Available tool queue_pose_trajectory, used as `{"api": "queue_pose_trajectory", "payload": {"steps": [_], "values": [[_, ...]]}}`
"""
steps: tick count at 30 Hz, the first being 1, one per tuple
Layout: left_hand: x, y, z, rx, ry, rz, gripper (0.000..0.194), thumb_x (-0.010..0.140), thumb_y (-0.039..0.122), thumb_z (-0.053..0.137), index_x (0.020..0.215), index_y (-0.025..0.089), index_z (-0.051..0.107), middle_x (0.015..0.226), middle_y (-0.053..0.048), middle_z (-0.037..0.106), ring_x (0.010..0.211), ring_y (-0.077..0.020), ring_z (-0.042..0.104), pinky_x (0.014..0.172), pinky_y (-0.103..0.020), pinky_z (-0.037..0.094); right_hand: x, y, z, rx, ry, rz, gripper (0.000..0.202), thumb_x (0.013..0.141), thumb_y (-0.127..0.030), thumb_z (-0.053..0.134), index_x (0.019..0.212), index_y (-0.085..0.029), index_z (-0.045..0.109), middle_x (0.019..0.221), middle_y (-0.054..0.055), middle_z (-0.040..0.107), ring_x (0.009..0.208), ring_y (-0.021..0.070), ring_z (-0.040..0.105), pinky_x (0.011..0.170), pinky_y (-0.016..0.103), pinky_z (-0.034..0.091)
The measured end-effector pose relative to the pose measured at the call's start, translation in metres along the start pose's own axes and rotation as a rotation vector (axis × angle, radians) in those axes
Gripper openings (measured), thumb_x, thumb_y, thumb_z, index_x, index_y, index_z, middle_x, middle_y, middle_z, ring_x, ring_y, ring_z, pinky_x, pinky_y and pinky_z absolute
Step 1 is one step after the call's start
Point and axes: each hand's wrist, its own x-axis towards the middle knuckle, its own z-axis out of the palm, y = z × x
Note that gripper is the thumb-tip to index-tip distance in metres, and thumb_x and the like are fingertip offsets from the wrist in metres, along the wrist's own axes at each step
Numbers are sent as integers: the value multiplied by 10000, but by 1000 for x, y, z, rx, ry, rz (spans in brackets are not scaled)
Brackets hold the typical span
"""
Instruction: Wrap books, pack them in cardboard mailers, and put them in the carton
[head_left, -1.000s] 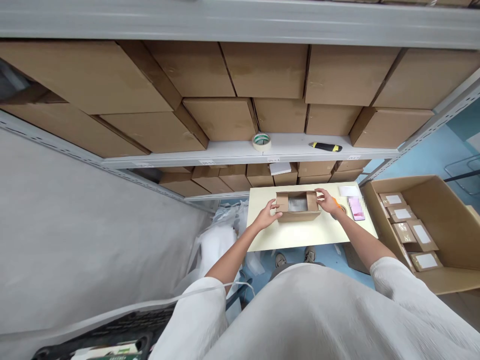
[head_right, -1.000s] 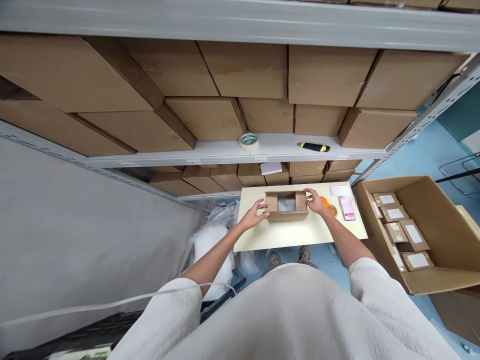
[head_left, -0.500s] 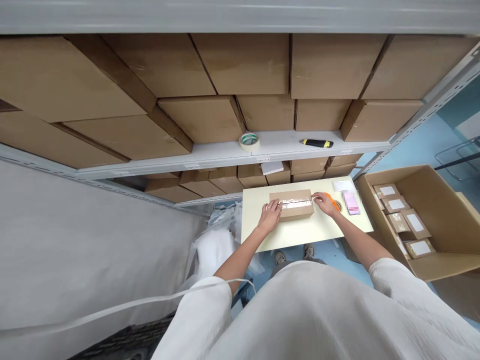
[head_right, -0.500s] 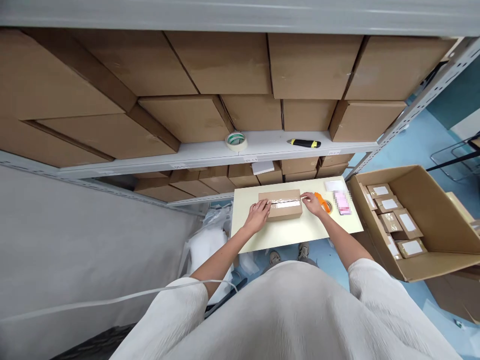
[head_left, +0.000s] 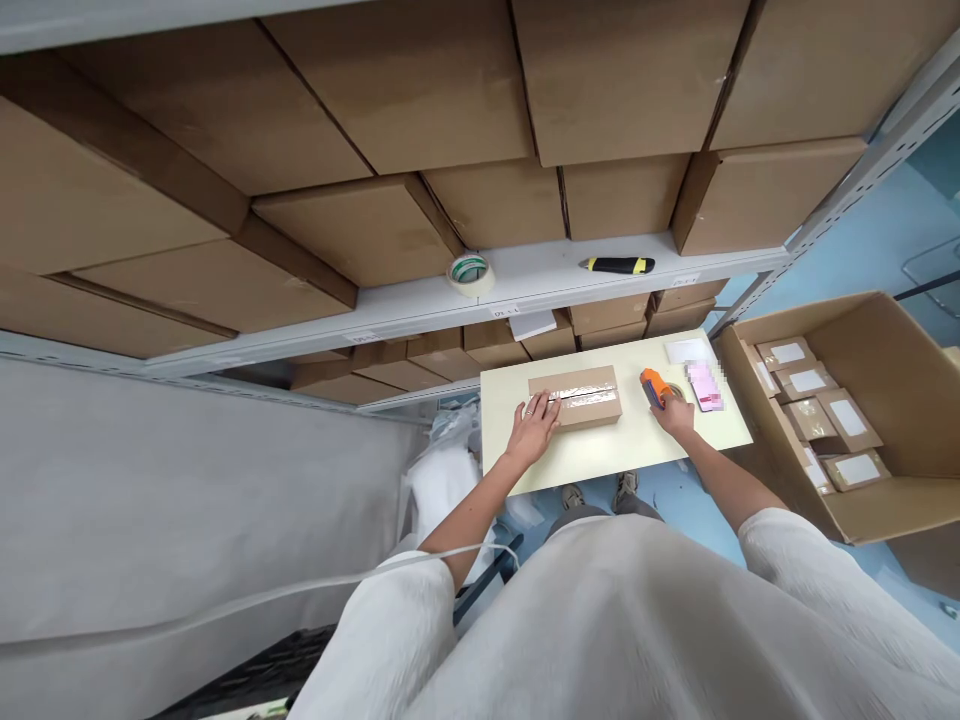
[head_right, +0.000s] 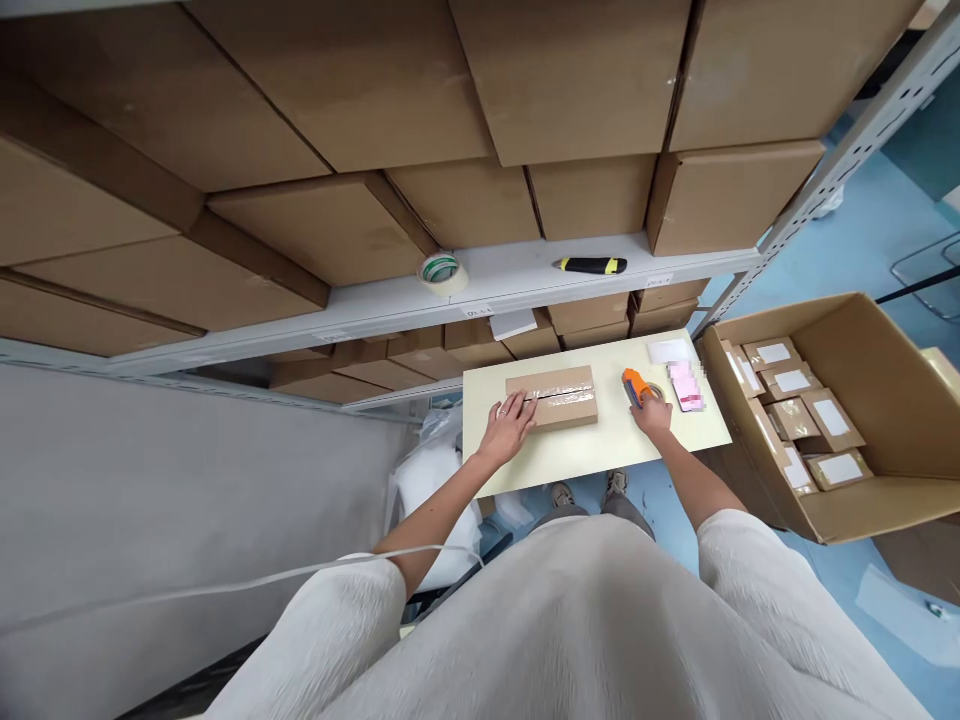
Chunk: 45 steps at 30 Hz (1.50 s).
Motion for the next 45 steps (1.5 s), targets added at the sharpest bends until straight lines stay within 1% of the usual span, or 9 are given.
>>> {"api": "queue_pose_trajectory", "payload": {"steps": [6, 12, 17, 22, 26, 31, 36, 40, 45], "values": [[0, 0, 1, -61, -17, -14, 566, 1118, 356, 374, 1665, 268, 493, 1787, -151, 344, 1644, -359, 332, 1302, -607, 263, 1, 2, 9, 24, 18, -33, 259, 991, -263, 539, 1195, -199, 684, 1128, 156, 731, 1083, 320, 633, 975, 452, 406], [1, -4, 1, -176, 25, -13, 540, 1099, 360, 439, 1627, 315, 544, 1757, -148, 404, 1627, -376, 356, 1300, -618, 275, 0, 12, 2, 173, 108, -99, 287, 992, -336, 545, 1161, -199, 733, 1132, 202, 727, 1148, 390, 612, 1000, 521, 421], [1, -7, 3, -187, 34, -7, 531, 1097, 368, 444, 1613, 317, 559, 1752, -142, 411, 1628, -365, 341, 1291, -598, 292, 0, -1, -27, 333, 157, -68, 398, 982, -395, 543, 1251, -189, 753, 1182, 197, 745, 1213, 415, 608, 1076, 547, 398], [3, -11, 7, -195, 50, 3, 514, 1098, 384, 444, 1586, 312, 590, 1743, -141, 422, 1618, -364, 339, 1273, -594, 306, -1, -46, -78, 568, 171, -169, 394, 958, -427, 515, 1197, -230, 759, 1252, 121, 751, 1208, 354, 628, 1090, 491, 428], [3, -11, 9, -218, 72, 5, 513, 1095, 395, 461, 1584, 308, 590, 1733, -137, 441, 1615, -354, 348, 1265, -592, 320, -4, -97, -107, 821, -2, -408, 347, 898, -445, 522, 1056, -230, 743, 1031, 45, 741, 975, 262, 640, 892, 361, 499], [2, -16, 9, -279, 86, 26, 528, 1096, 371, 444, 1603, 288, 565, 1740, -117, 444, 1625, -335, 357, 1267, -558, 359, -3, -143, -113, 858, -222, -527, 286, 788, -438, 560, 899, -219, 708, 854, 6, 666, 858, 214, 585, 785, 311, 464], [1, -28, 11, -384, 107, 62, 515, 1063, 278, 447, 1551, 275, 612, 1719, -84, 482, 1617, -302, 391, 1284, -539, 380, 2, -149, -111, 815, -292, -531, 255, 752, -440, 553, 815, -224, 672, 813, 4, 631, 826, 205, 546, 752, 309, 438], [10, -33, 9, -481, 154, 20, 513, 1018, 216, 470, 1498, 255, 647, 1600, -93, 610, 1536, -286, 503, 1251, -519, 437, 6, -146, -116, 802, -297, -523, 262, 746, -463, 549, 812, -230, 649, 807, 7, 609, 823, 210, 523, 734, 312, 419], [16, -33, 4, -477, 115, 22, 543, 921, 251, 651, 1464, 241, 663, 1578, -113, 619, 1516, -328, 517, 1233, -539, 460, 9, -150, -118, 723, -307, -527, 245, 765, -454, 519, 803, -232, 616, 767, -4, 567, 770, 199, 506, 687, 309, 400]]}}
